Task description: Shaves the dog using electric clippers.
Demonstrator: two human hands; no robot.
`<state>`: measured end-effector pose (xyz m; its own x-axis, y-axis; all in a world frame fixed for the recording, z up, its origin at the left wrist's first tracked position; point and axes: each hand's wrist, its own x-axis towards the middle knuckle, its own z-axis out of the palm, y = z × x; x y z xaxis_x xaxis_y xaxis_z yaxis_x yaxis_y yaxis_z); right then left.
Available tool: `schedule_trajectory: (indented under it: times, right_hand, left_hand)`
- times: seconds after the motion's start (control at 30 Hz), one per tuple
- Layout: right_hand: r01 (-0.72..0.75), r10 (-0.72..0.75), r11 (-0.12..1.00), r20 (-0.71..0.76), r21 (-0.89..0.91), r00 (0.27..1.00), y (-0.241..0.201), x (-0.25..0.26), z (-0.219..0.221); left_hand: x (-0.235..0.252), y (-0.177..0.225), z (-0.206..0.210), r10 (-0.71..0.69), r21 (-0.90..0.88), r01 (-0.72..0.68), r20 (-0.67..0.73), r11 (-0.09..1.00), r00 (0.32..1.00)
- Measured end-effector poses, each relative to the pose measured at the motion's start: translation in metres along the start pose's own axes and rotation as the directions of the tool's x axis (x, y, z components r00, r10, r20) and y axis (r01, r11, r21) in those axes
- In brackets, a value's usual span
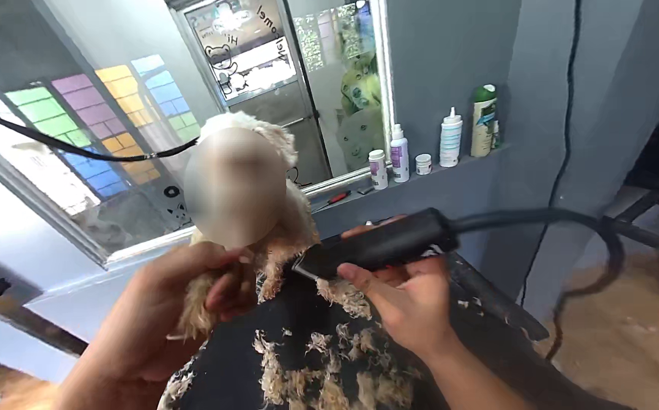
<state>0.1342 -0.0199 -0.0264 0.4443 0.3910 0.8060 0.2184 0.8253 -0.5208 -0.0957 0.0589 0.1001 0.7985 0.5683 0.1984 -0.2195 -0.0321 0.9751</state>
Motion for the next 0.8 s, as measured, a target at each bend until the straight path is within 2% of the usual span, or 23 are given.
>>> schedule_trajectory:
  times: [0.07,0.23,0.37,0.43,0.47,0.53,0.57,0.6,0.63,0.7,0.73,0.77,0.8]
  right_hand:
    - [0.091,-0.087,0.994,0.059,-0.056,0.994,0.009,0.007,0.0]
    - [0.225,-0.217,0.974,0.173,-0.027,0.961,0.024,0.017,0.024]
    - [0.276,-0.244,0.957,0.259,-0.092,0.934,0.035,-0.004,0.036]
    - [0.229,-0.2,0.967,0.224,-0.115,0.954,0.04,-0.02,0.035]
    - [0.157,-0.133,0.98,0.183,-0.122,0.974,0.042,-0.029,0.033]
    - [-0.09,0.097,0.992,0.075,-0.087,0.992,0.043,-0.045,0.031]
    - [-0.253,0.253,0.967,0.005,0.004,0.967,0.044,-0.053,0.031]
    - [-0.397,0.405,0.912,-0.068,0.105,0.912,0.044,-0.058,0.034]
    - [-0.489,0.512,0.853,-0.108,0.183,0.852,0.044,-0.061,0.036]
    - [-0.55,0.586,0.802,-0.128,0.232,0.8,0.043,-0.066,0.038]
    - [-0.545,0.58,0.806,-0.127,0.23,0.805,0.042,-0.069,0.039]
    - [-0.533,0.563,0.819,-0.125,0.211,0.817,0.041,-0.071,0.04]
    - [-0.519,0.544,0.834,-0.121,0.186,0.83,0.039,-0.073,0.04]
  left_hand:
    - [-0.008,-0.002,-0.009,0.007,0.056,-0.007,-0.008,0.998,1.0]
    - [-0.021,0.003,-0.032,0.037,0.289,-0.034,-0.003,0.957,0.999]
    - [-0.038,-0.008,-0.055,0.062,0.614,-0.029,-0.033,0.789,0.998]
    - [-0.044,-0.031,-0.073,0.18,0.633,-0.108,-0.05,0.766,0.982]
    - [-0.045,-0.049,-0.086,0.278,0.553,-0.221,-0.02,0.803,0.96]
    - [-0.037,-0.093,-0.111,0.499,0.252,-0.481,-0.008,0.84,0.867]
    - [-0.031,-0.114,-0.117,0.593,0.104,-0.584,-0.099,0.805,0.799]
    - [-0.024,-0.132,-0.117,0.64,-0.014,-0.664,-0.25,0.748,0.726]
    - [-0.017,-0.147,-0.114,0.618,-0.112,-0.726,-0.447,0.678,0.646]
    - [-0.001,-0.168,-0.102,0.42,-0.221,-0.801,-0.757,0.556,0.501]
    - [0.009,-0.174,-0.096,0.311,-0.24,-0.825,-0.843,0.511,0.438]
    - [0.018,-0.179,-0.092,0.239,-0.258,-0.838,-0.881,0.481,0.408]
    - [0.027,-0.187,-0.091,0.216,-0.277,-0.843,-0.886,0.461,0.41]
